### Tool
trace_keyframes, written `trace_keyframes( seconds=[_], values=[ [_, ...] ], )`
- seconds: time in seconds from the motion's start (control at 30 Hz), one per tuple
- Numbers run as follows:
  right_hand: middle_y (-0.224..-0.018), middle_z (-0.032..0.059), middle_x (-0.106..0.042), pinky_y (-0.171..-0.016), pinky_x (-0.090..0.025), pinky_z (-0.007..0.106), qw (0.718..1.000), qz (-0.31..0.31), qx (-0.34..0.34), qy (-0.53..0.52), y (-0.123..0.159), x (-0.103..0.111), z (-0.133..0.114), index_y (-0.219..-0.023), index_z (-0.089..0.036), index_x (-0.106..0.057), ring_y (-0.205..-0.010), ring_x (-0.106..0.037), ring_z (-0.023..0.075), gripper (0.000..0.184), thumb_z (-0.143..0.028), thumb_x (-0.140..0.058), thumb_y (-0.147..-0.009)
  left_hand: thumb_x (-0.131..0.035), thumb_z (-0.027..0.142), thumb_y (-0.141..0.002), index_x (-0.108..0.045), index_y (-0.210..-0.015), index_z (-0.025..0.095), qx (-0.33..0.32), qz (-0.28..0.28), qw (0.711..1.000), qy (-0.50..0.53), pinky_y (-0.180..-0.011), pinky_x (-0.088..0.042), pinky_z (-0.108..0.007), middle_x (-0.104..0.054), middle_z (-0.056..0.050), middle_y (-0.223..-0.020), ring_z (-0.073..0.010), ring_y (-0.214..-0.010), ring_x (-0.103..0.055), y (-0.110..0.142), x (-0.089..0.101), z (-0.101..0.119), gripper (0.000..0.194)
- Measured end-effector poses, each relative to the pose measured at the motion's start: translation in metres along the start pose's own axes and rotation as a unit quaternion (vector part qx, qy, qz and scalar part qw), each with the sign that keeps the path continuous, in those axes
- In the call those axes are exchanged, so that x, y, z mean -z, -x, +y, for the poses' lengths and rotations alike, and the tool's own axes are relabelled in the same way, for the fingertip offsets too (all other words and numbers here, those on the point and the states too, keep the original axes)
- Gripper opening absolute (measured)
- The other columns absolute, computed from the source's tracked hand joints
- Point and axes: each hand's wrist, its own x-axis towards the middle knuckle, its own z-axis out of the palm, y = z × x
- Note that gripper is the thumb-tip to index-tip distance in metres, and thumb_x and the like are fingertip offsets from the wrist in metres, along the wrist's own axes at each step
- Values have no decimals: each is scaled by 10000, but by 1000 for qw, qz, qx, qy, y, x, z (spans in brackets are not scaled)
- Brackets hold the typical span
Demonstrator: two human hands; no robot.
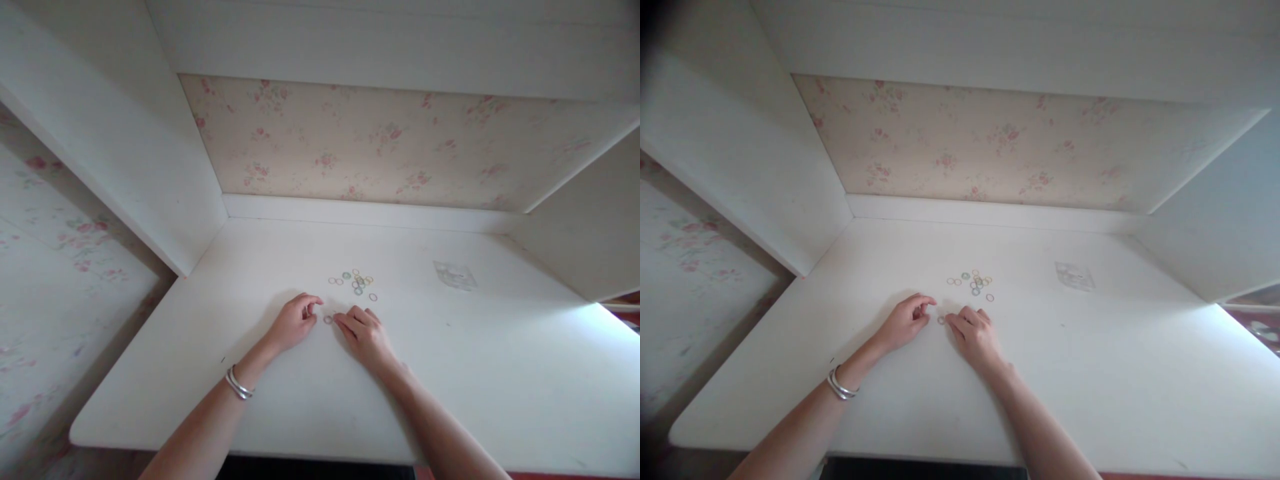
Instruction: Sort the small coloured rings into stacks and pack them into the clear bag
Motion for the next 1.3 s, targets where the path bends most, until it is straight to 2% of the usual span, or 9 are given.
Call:
trace_keyframes(
  seconds=[0.17, 0.47, 0.93, 1.03, 1.13, 1.3],
  values=[
    [-739, 35, -583, -650, -352, 265, 997, -29, 52, 50, -2, 1, -3, -1030, -262, -683, -646, -479, 125, 292, -259, -405, -940, -482, 95, -730, -615, -1019, 184, 50, 18, 998, 32, -656, -426, -228, -547, -1, -790, -109, -670, -502, -3, 2, -4, 330],
    [-714, 17, -558, -610, -331, 251, 992, -21, 85, 92, -3, 0, -3, -1037, -257, -677, -603, -441, 113, 255, -179, -473, -904, -500, 139, -757, -626, -997, 181, 43, 18, 998, 35, -663, -414, -228, -546, -2, -798, -111, -673, -500, -3, 0, -5, 274],
    [-743, 18, -576, -603, -363, 237, 994, -35, 60, 80, 0, -3, 1, -1087, -290, -654, -618, -457, 119, 277, -186, -478, -900, -500, 133, -764, -629, -990, 197, 33, 17, 999, 29, -658, -415, -228, -539, 5, -788, -109, -671, -501, -3, 1, -6, 268],
    [-742, 17, -585, -630, -376, 242, 999, -10, 39, 36, 1, -3, 2, -1059, -283, -662, -637, -485, 121, 259, -212, -462, -910, -500, 118, -753, -635, -984, 199, 35, 17, 999, 25, -667, -420, -227, -547, 3, -797, -108, -682, -511, -3, 1, -7, 279],
    [-724, 21, -588, -650, -393, 232, 998, 40, -25, -43, 0, -1, 2, -962, -233, -679, -658, -527, 117, 251, -270, -433, -926, -500, 118, -753, -645, -967, 195, 45, 23, 999, 8, -680, -430, -231, -565, -3, -813, -110, -692, -525, -5, 1, -7, 270],
    [-684, 10, -575, -582, -392, 219, 971, 153, -145, -117, -6, 5, 12, -894, -199, -684, -577, -510, 101, 285, -361, -449, -906, -488, 132, -780, -664, -897, 191, 32, 12, 998, -55, -724, -450, -240, -603, -19, -851, -123, -743, -566, -21, -3, -2, 219]
  ],
)
